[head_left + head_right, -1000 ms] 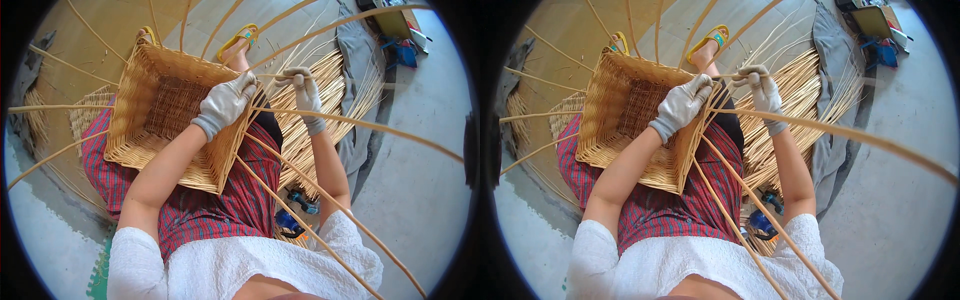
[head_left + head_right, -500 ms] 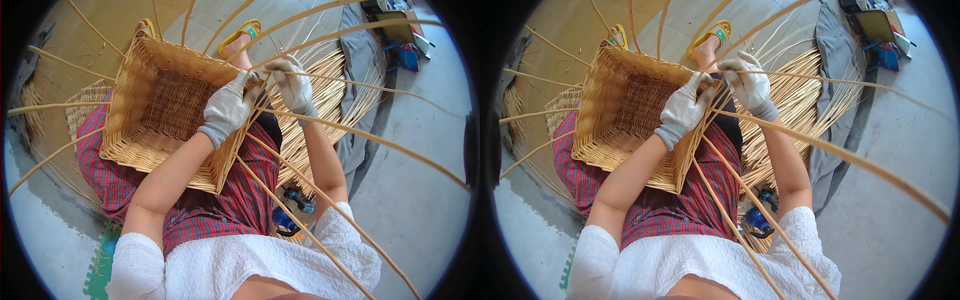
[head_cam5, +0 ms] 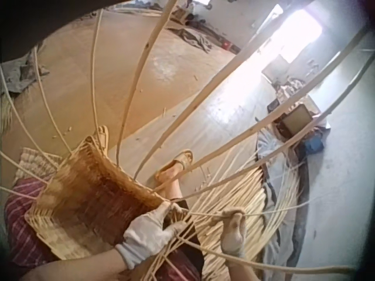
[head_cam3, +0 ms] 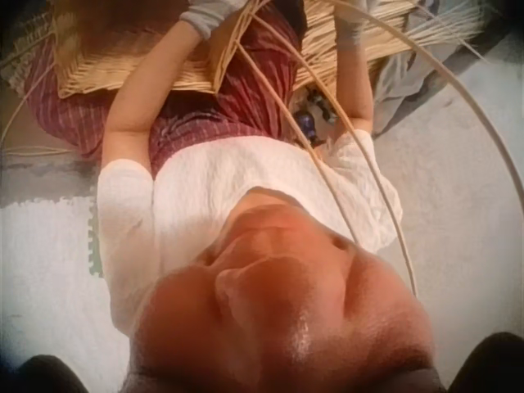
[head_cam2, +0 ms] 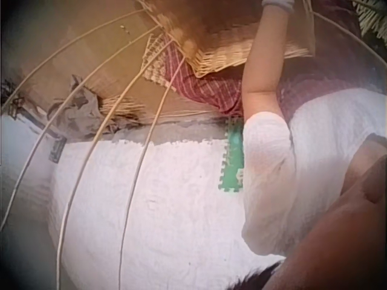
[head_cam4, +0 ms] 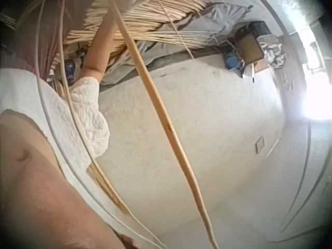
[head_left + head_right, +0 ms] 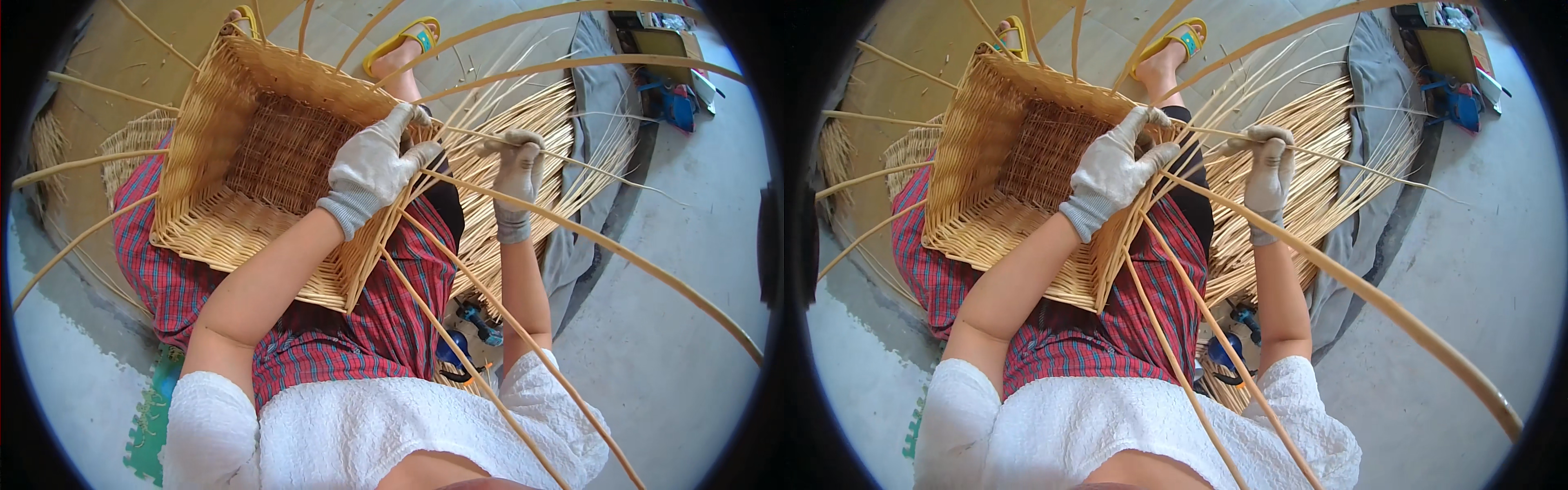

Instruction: The person weaves a rectangular basket using thin wooden strips. They sit on the floor and interlace the strips through the vertical frame of the basket, tightening the weave with gloved hands.

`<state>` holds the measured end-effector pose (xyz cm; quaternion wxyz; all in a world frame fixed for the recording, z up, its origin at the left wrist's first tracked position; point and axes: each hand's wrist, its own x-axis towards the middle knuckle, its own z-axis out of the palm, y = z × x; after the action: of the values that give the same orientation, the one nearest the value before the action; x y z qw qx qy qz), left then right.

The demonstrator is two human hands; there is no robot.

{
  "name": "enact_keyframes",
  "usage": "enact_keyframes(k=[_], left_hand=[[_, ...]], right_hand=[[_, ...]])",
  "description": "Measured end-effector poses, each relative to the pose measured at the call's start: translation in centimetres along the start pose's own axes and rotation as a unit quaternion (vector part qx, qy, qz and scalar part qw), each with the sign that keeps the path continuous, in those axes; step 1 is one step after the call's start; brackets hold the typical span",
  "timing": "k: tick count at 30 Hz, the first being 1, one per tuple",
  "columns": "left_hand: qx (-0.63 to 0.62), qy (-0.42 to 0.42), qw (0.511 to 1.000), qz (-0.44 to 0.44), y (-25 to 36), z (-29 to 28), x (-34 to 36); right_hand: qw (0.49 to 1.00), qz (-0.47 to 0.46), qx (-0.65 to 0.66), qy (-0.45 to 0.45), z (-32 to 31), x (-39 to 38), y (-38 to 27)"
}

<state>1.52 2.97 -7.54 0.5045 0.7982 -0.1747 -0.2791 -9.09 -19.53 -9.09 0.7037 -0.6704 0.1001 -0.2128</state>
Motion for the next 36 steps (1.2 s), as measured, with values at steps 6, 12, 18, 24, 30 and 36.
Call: enact_keyframes(k=[6,12,18,24,30,36], left_hand=[[-0.052,0.008,0.999,-0.012,-0.7,0.6,0.5],[-0.005,0.023,1.0,-0.006,-0.1,0.3,0.5],[-0.005,0.044,0.999,0.018,-0.7,0.6,0.5],[0.04,0.068,0.996,0.046,-0.3,0.0,0.0],[0.094,0.083,0.986,0.106,1.2,-0.2,-0.3],[0.078,0.163,0.946,0.268,0.6,2.7,2.5]], right_hand=[[0.99,-0.005,-0.138,0.012,2.4,1.0,-3.6],[0.982,0.001,-0.191,-0.007,2.3,1.4,-4.5],[0.975,-0.017,-0.222,-0.028,3.2,1.2,-4.8],[0.895,-0.064,-0.429,-0.101,5.2,2.2,-7.4],[0.891,-0.029,-0.45,-0.056,7.4,2.6,-7.2],[0.887,-0.14,-0.432,-0.088,7.1,3.4,-6.3]])
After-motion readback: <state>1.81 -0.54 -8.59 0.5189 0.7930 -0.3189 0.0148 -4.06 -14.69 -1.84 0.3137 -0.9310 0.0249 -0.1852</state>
